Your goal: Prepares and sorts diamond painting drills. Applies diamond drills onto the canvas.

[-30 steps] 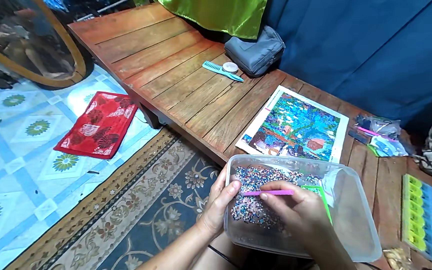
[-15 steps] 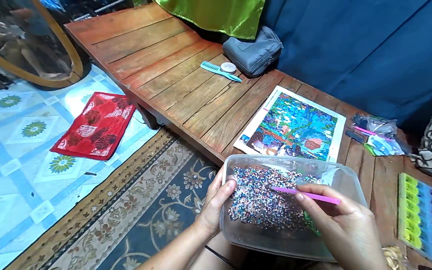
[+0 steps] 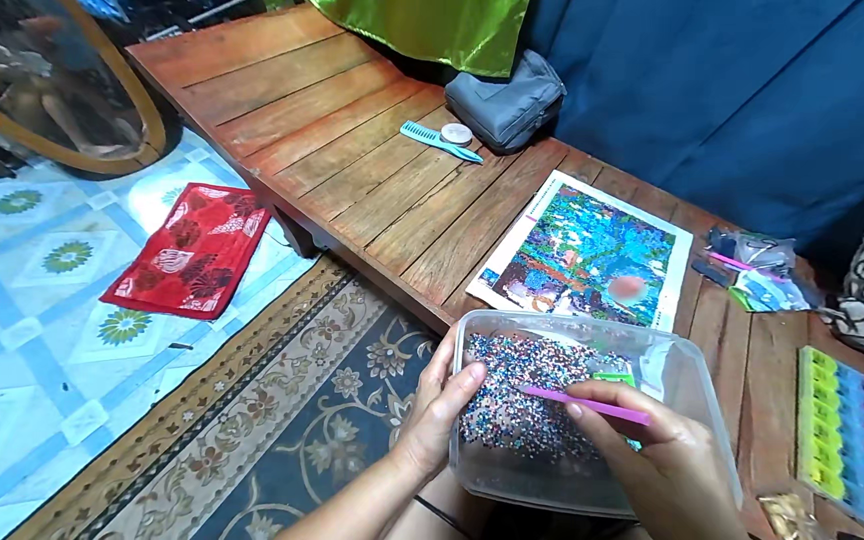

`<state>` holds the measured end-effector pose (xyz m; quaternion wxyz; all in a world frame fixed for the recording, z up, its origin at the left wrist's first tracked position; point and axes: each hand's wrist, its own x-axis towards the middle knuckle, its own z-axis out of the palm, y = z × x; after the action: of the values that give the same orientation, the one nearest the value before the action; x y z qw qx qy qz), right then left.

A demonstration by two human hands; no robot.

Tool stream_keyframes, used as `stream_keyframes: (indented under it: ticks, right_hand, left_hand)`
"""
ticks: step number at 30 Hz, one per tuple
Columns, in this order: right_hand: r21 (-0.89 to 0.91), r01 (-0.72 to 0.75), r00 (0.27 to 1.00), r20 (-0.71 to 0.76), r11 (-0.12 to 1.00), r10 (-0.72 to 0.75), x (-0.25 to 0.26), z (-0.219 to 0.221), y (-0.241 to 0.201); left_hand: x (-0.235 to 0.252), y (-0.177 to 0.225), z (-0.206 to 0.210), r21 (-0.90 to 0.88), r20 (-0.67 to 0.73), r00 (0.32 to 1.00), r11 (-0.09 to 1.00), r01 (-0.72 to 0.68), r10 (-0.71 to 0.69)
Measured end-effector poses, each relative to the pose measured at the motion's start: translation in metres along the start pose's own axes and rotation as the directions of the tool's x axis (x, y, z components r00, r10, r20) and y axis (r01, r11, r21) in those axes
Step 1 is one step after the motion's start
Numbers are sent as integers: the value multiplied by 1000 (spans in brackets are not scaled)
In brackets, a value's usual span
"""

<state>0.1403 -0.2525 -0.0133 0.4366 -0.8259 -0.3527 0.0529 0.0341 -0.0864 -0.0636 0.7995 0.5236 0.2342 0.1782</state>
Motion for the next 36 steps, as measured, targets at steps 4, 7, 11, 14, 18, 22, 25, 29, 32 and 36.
stream_keyframes:
  ticks: [4,7,11,14,18,22,25,29,32,36]
  right_hand:
    - [-6,12,1000,-13,1000,-12,-1,4,-1]
    - [-17,29,999,-19,999,-29,-1,5,-1]
    - [-38,35,999,-25,999,-36,-1,8,0]
    - [-42,42,999,-28,998,-43,-1,9,1]
    - [-52,45,998,-32,998,-46,-1,10,2]
    - [-46,48,998,-35,998,-49,-1,9,1]
    - [-46,46,998,-29,998,-47,-1,9,-1]
    - [-33,53,998,-27,998,-54,-1,10,1]
    - [-34,54,998,-27,998,-55,-1,11,1]
    - [-46,62,997,-33,997,-63,-2,11,2]
  left_hand:
    - [0,-1,0,38,9,1000,999,-15,15]
    - [0,-1,0,37,16,999,999,-35,35]
    - [0,-1,1,19,17,1000,1000,-24,24]
    - [0,-1,1,22,15,1000,999,-27,27]
    - [1,-3,-1,52,14,999,998,-42,41]
    - [1,-3,0,44,8,999,998,-41,40]
    - [0,-2,0,36,8,999,998,-45,45]
    - [0,-2,0,33,6,999,999,-41,41]
    - [0,-2,0,33,14,999,999,-35,34]
    - [1,-3,0,32,8,999,998,-44,44]
